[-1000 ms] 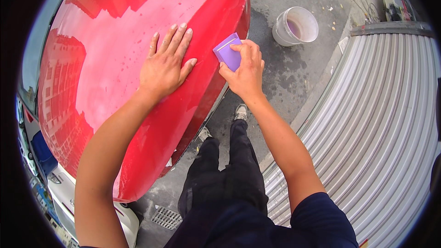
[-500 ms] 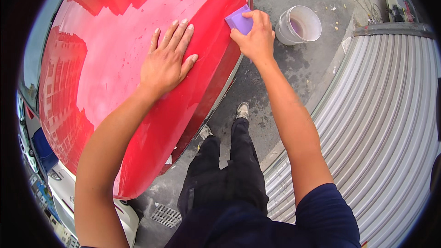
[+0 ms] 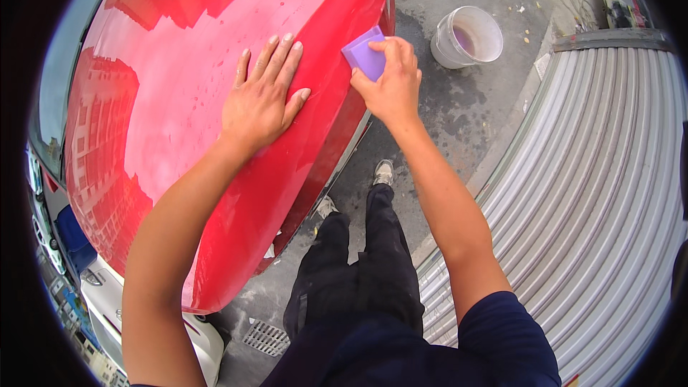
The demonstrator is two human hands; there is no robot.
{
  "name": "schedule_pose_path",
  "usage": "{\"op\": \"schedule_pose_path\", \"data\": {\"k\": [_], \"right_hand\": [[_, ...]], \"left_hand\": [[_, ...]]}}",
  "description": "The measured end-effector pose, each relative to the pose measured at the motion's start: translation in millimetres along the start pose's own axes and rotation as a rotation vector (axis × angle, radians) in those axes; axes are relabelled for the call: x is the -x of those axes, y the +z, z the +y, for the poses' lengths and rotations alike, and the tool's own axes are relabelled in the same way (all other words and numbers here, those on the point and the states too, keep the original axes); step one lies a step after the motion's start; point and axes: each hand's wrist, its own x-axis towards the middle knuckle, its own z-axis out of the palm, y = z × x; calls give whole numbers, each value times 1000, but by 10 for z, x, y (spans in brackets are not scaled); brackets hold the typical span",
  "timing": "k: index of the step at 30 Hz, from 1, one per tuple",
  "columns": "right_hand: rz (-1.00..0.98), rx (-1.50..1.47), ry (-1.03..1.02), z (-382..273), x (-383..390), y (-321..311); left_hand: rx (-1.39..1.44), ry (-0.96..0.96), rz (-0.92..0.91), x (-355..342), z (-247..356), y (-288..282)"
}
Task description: The person wets a purple sanding block in a bucket of water and then sands the hood of a red car. They repeatedly rub the sanding block over the hood surface while occasionally dipping it back into the water.
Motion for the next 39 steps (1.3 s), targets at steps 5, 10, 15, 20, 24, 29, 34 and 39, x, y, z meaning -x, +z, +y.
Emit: {"op": "schedule_pose_path", "data": {"k": [5, 10, 15, 20, 24, 29, 34, 39], "right_hand": [[-149, 1, -40, -69, 201, -82], [-13, 19, 98, 20, -146, -13], [-93, -18, -34, -132, 310, -108], [-14, 25, 70, 110, -480, 1], [4, 13, 71, 25, -199, 6], [-160, -13, -38, -225, 474, -111], [-12, 43, 14, -70, -115, -70], [-71, 42, 79, -169, 94, -67]], "left_hand": [[17, 3, 5, 11, 1, -10], [-12, 46, 71, 144, -42, -29], [-8, -7, 2, 69, -16, -6], [-29, 4, 18, 18, 4, -16], [-9, 7, 1, 87, -20, -28], [0, 11, 9, -16, 5, -24], [-18, -10, -39, 23, -9, -17], [-4, 20, 27, 116, -44, -11]]}}
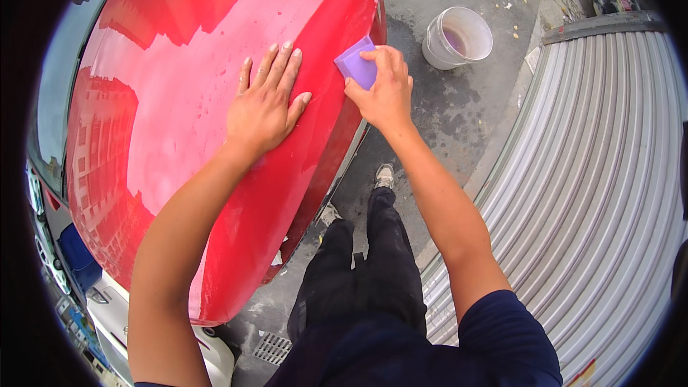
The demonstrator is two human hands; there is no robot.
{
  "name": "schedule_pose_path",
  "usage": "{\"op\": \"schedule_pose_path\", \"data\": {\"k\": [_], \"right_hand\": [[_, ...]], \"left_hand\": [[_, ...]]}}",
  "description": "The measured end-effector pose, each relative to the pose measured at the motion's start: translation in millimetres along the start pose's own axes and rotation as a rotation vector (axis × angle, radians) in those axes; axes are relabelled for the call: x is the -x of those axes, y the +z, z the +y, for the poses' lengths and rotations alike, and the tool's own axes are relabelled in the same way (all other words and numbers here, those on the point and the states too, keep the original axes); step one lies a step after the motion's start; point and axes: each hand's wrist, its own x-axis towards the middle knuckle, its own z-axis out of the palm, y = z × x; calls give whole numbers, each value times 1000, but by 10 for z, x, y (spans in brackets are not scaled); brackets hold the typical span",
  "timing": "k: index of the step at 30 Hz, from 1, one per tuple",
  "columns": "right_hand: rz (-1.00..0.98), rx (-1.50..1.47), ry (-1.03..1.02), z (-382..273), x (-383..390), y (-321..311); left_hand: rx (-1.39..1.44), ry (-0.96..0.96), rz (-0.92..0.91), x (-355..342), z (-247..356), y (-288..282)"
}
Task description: The person wets a purple sanding block in a bucket of water and then sands the hood of a red car. They repeatedly rub the sanding block over the hood surface while occasionally dipping it back into the water.
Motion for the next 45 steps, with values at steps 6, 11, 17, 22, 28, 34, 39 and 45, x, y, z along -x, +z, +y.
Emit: {"op": "schedule_pose_path", "data": {"k": [6, 11, 17, 22, 28, 34, 39, 45], "right_hand": [[-100, -25, -115, -47, 434, -55], [125, -12, -58, 424, -318, -100], [38, -815, 430, 1381, 110, -519], [58, -979, 815, 2026, 1067, -801], [59, -1033, 914, 2275, 1683, -1009], [5, -1177, 951, 2094, 1769, -1095], [-45, -1113, 761, 1816, 1417, -1073], [-120, -854, 476, 1243, 690, -795]], "left_hand": [[12, -5, -33, -99, 40, -30], [13, -18, -107, -36, 51, -117], [17, -59, -249, -653, 78, -90], [-35, 129, -19, -1812, 215, 235], [0, 249, 14, -2709, 557, 689], [14, 412, -73, -1889, 719, 678], [-77, 468, -90, -834, 912, 436], [173, 645, -377, 132, 809, 53]]}}
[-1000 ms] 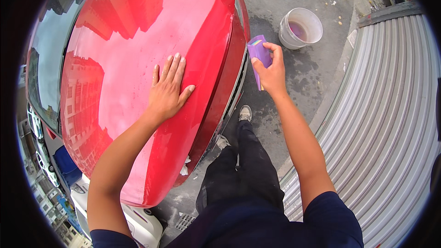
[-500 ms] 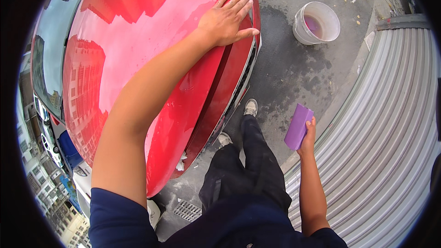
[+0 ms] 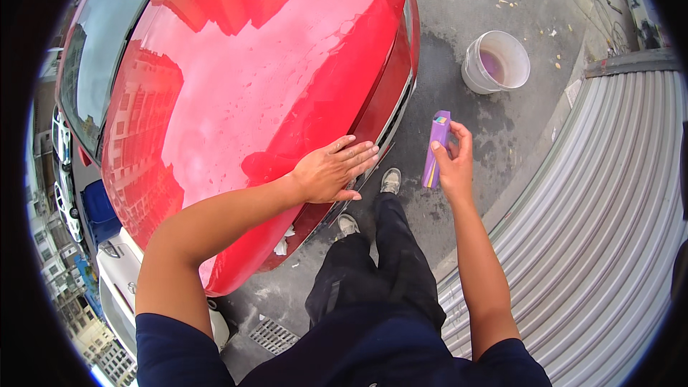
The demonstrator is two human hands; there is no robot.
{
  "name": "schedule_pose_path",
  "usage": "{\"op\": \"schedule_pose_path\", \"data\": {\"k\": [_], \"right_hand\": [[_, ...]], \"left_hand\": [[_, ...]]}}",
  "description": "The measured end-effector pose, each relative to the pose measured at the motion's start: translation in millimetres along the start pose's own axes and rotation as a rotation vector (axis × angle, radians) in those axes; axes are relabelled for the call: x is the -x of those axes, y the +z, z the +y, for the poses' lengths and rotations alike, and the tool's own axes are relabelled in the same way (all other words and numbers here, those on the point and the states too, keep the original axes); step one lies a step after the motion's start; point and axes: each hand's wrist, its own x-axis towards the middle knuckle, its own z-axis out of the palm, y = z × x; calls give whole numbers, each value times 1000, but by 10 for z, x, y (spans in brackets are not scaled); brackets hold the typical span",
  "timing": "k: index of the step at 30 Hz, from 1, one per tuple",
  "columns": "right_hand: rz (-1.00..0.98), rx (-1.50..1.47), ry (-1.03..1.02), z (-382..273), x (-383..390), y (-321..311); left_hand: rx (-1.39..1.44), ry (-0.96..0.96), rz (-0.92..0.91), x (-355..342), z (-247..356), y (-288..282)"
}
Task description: The person wets a purple sanding block in a bucket of water and then sands the hood of a red car. They repeatedly rub the sanding block over the hood surface while occasionally dipping it back into the water.
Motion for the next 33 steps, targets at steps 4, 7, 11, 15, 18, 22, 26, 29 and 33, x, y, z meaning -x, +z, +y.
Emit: {"op": "schedule_pose_path", "data": {"k": [4, 7, 11, 15, 18, 22, 26, 29, 33], "right_hand": [[-42, 565, -561, -329, -467, 544], [-21, 778, -632, -512, -805, 894], [28, 840, -758, -558, -930, 1193], [88, 822, -645, -431, -616, 1313], [25, 883, -575, -335, -331, 1333], [124, 828, -696, -365, -327, 1361], [173, 823, -627, -349, -183, 1445], [87, 842, -689, -289, 140, 1483], [206, 788, -717, -340, 59, 1519]], "left_hand": [[84, -50, 10, 385, -190, -146], [-61, -401, 202, 538, -449, -240], [-147, -510, 219, 625, -650, -252], [-114, -477, 285, 684, -630, -190], [-139, -543, 203, 634, -610, -192], [-125, -501, 277, 579, -612, -242], [-142, -499, 281, 651, -601, -246], [-158, -501, 273, 705, -582, -217], [-145, -528, 228, 636, -595, -222]]}}
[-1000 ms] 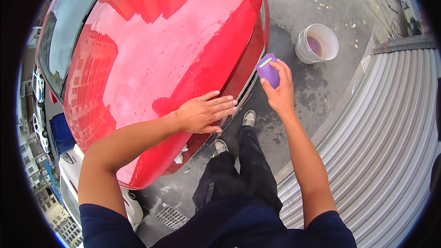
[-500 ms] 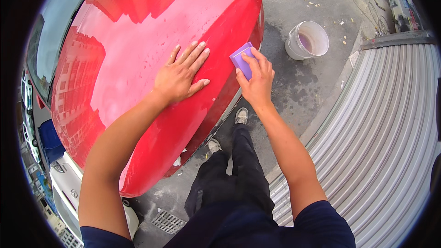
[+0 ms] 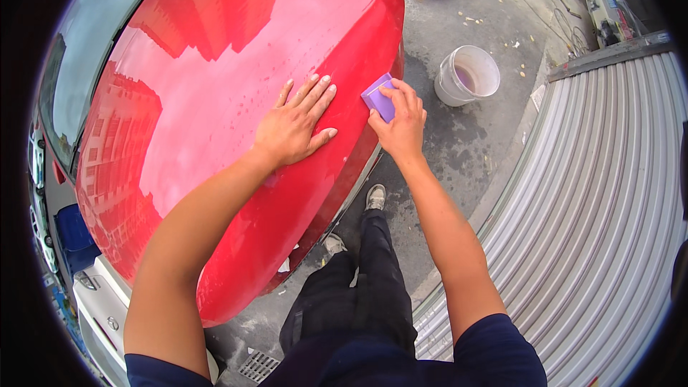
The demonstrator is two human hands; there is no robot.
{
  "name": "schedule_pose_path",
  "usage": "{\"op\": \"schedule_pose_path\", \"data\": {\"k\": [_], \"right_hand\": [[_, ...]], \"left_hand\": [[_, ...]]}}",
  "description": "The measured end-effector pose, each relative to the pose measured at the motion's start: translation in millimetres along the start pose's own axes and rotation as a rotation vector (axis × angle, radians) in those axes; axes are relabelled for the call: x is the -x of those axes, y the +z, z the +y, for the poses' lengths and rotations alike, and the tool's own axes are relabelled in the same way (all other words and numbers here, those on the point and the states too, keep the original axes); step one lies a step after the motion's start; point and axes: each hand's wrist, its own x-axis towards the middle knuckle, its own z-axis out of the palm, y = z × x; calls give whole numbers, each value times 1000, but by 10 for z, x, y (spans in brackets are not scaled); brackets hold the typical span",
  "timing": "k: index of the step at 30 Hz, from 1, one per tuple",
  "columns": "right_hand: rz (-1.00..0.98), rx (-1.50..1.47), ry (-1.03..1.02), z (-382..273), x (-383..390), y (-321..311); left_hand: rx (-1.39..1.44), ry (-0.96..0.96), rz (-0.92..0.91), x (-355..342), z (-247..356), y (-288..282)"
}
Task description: The person wets a purple sanding block in a bucket of water and then sands the hood of a red car. They repeatedly rub the sanding block over the hood surface while occasionally dipping it back into the water.
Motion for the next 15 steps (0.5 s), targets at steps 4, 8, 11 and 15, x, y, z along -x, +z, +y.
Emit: {"op": "schedule_pose_path", "data": {"k": [4, 8, 11, 15], "right_hand": [[-88, 33, 52, -98, 137, 0], [-131, 14, 6, -128, 160, -45], [-37, 34, 105, 2, -160, 13], [-166, 22, 33, -93, 122, -37]], "left_hand": [[22, 18, 55, 3, 6, 10], [28, 19, 75, 64, -14, 15], [45, 14, 71, 52, -15, 10], [63, 30, 91, 103, -18, 10]]}}
